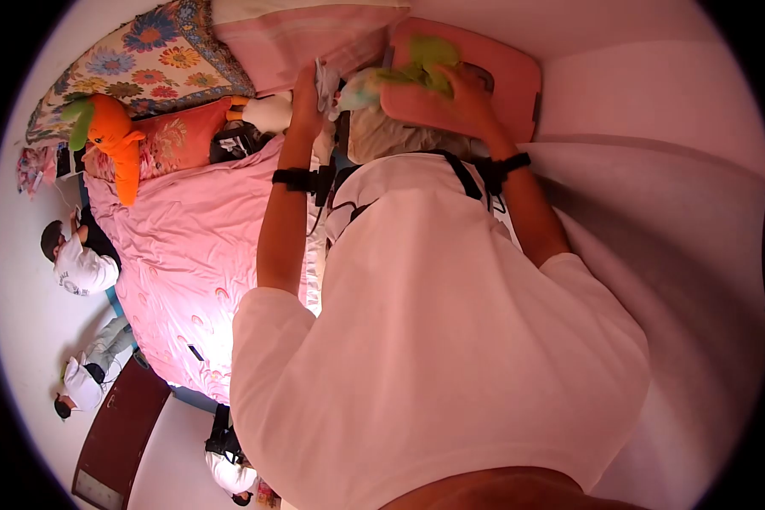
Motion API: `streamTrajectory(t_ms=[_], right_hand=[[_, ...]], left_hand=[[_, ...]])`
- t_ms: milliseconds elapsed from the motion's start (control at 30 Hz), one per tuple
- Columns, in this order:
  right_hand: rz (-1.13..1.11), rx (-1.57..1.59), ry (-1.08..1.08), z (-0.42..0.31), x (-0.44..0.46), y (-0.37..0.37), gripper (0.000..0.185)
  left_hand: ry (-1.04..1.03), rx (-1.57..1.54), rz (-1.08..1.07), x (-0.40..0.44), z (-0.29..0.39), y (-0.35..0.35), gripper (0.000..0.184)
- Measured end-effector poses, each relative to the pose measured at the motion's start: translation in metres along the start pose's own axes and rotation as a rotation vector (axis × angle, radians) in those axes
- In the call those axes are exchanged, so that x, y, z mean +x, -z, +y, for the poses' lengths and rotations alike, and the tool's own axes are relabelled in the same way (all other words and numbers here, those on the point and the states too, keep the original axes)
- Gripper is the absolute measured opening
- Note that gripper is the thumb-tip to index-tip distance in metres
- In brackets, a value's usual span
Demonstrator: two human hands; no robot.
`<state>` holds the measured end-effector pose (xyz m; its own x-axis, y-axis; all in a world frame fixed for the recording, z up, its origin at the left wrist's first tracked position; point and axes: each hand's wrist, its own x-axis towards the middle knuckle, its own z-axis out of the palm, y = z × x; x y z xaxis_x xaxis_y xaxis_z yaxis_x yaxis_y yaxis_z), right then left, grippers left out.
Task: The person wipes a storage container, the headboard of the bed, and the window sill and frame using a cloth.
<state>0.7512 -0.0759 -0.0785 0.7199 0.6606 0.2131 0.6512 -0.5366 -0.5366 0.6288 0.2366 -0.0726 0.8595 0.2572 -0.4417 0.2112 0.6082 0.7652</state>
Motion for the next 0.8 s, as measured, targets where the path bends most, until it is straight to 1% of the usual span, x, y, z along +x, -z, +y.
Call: streamTrajectory(t_ms=[33, 67, 133, 167, 233, 267, 333, 367, 400, 433, 467, 500, 533, 567, 633, 667, 733, 767, 800], right_hand=[[-0.128, -0.122, 0.054, 0.011, -0.011, -0.014, 0.04], [-0.145, -0.119, 0.046, 0.005, -0.018, -0.016, 0.04], [-0.111, -0.467, 0.086, -0.012, -0.031, -0.017, 0.049], [-0.13, -0.465, 0.086, -0.007, -0.032, -0.018, 0.049], [-0.129, -0.299, -0.016, 0.013, -0.035, -0.022, 0.05], [-0.145, -0.305, -0.014, 0.021, -0.043, -0.019, 0.05], [-0.129, -0.441, -0.151, 0.035, -0.058, -0.01, 0.048], [-0.146, -0.449, -0.145, 0.031, -0.06, 0.002, 0.048], [-0.206, -0.47, -0.279, 0.022, -0.062, 0.018, 0.047], [-0.263, -0.49, -0.416, 0.016, -0.063, 0.028, 0.046], [-0.275, -0.494, -0.415, 0.018, -0.065, 0.028, 0.046], [-0.251, -0.449, -0.448, 0.023, -0.068, 0.026, 0.047], [-0.225, -0.406, -0.481, 0.028, -0.071, 0.026, 0.048], [-0.224, -0.409, -0.479, 0.037, -0.072, 0.02, 0.048], [-0.147, -0.267, -0.386, 0.059, -0.07, 0.007, 0.052], [-0.136, -0.266, -0.388, 0.052, -0.062, 0.006, 0.052], [-0.23, 0.013, -0.441, 0.018, -0.035, -0.003, 0.058], [-0.242, 0.035, -0.337, 0.007, -0.028, -0.012, 0.062], [-0.251, 0.055, -0.236, -0.004, -0.021, -0.021, 0.066]], left_hand=[[0.076, 0.211, 0.142, 0.003, -0.015, 0.014, 0.048], [0.092, 0.205, 0.148, 0.004, -0.034, 0.026, 0.048], [0.111, 0.445, 0.338, 0.004, -0.072, 0.047, 0.055], [0.127, 0.436, 0.345, 0.003, -0.093, 0.059, 0.055], [0.145, 0.629, 0.416, 0.003, -0.13, 0.079, 0.056], [0.157, 0.544, 0.347, -0.001, -0.141, 0.082, 0.062], [0.166, 0.494, 0.337, 0.015, -0.19, 0.1, 0.064], [0.162, 0.46, 0.329, 0.02, -0.21, 0.105, 0.066], [0.219, 0.436, 0.165, 0.022, -0.209, 0.101, 0.071], [0.229, 0.423, 0.171, 0.023, -0.225, 0.097, 0.071], [0.015, 0.681, 0.256, 0.028, -0.245, 0.094, 0.072], [-0.208, 0.936, 0.336, 0.026, -0.246, 0.082, 0.073], [-0.157, 1.043, 0.244, 0.02, -0.24, 0.078, 0.074], [-0.158, 1.04, 0.245, 0.016, -0.232, 0.072, 0.074], [0.033, 1.093, 0.137, 0.019, -0.217, 0.062, 0.06], [0.024, 1.099, 0.134, 0.019, -0.206, 0.055, 0.06], [-0.299, 0.967, 0.09, 0.017, -0.181, 0.041, 0.049], [-0.309, 0.981, 0.075, 0.012, -0.158, 0.025, 0.049], [-0.478, 0.998, 0.063, 0.002, -0.129, 0.004, 0.048]])
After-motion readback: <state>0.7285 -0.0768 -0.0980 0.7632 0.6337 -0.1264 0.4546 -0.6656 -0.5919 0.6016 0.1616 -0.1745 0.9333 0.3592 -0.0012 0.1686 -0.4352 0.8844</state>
